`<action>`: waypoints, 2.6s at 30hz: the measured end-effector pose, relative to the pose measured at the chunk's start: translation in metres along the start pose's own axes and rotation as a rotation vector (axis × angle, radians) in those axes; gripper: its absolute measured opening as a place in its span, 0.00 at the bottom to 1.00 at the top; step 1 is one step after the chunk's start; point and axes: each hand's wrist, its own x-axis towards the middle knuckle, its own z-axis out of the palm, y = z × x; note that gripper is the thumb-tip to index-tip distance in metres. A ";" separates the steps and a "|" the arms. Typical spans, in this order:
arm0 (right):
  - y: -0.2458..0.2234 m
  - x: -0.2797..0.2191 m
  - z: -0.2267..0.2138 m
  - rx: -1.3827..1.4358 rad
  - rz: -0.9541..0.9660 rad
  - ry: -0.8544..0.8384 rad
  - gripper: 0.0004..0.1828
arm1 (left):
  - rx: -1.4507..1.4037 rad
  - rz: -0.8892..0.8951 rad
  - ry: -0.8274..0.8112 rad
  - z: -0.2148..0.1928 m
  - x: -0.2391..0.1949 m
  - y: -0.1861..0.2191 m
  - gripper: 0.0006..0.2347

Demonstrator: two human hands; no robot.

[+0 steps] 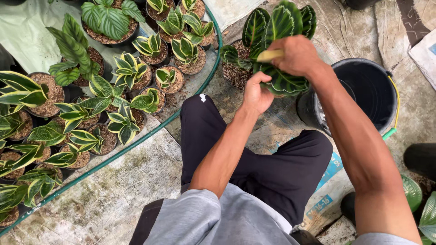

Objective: The person wipes the leaves of a potted plant using a yellow sponge. They repeatedly dip the sponge into a bucket of water and wipe individual leaves on both sides, moving around the plant to reach different leaves.

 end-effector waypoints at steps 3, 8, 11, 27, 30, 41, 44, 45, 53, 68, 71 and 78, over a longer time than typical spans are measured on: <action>-0.006 -0.008 0.001 0.046 -0.098 -0.074 0.19 | -0.106 0.028 0.000 0.009 -0.004 0.002 0.16; -0.014 -0.040 -0.007 0.145 -0.171 -0.119 0.21 | -0.197 0.040 -0.080 0.008 0.000 -0.001 0.18; -0.022 -0.063 -0.019 0.207 -0.242 -0.149 0.23 | -0.087 0.054 0.093 0.002 0.007 -0.005 0.14; 0.027 -0.009 0.006 0.237 -0.024 -0.049 0.20 | -0.279 0.127 0.207 0.023 -0.018 -0.005 0.29; 0.027 -0.008 0.006 0.255 0.059 -0.098 0.20 | -0.259 0.147 0.317 0.027 -0.023 -0.027 0.29; 0.004 -0.050 -0.022 0.207 -0.168 -0.089 0.23 | -0.324 0.097 -0.073 0.033 -0.018 -0.028 0.35; -0.011 -0.069 -0.030 0.163 -0.230 -0.065 0.23 | -0.254 0.120 0.067 0.043 -0.022 -0.022 0.30; -0.016 -0.076 -0.032 0.166 -0.231 -0.060 0.22 | -0.238 0.135 0.049 0.046 -0.022 -0.020 0.27; -0.032 -0.113 -0.053 0.240 -0.084 -0.078 0.18 | -0.166 0.113 0.045 0.050 -0.022 -0.015 0.18; -0.044 -0.070 -0.028 0.179 -0.216 -0.151 0.18 | -0.209 0.133 0.086 0.057 -0.024 -0.011 0.28; -0.053 -0.087 -0.038 0.140 -0.353 -0.049 0.16 | -0.198 0.058 0.169 0.061 -0.023 -0.013 0.25; -0.051 -0.114 -0.075 0.161 -0.087 0.021 0.16 | -0.280 0.137 0.109 0.054 -0.010 -0.013 0.24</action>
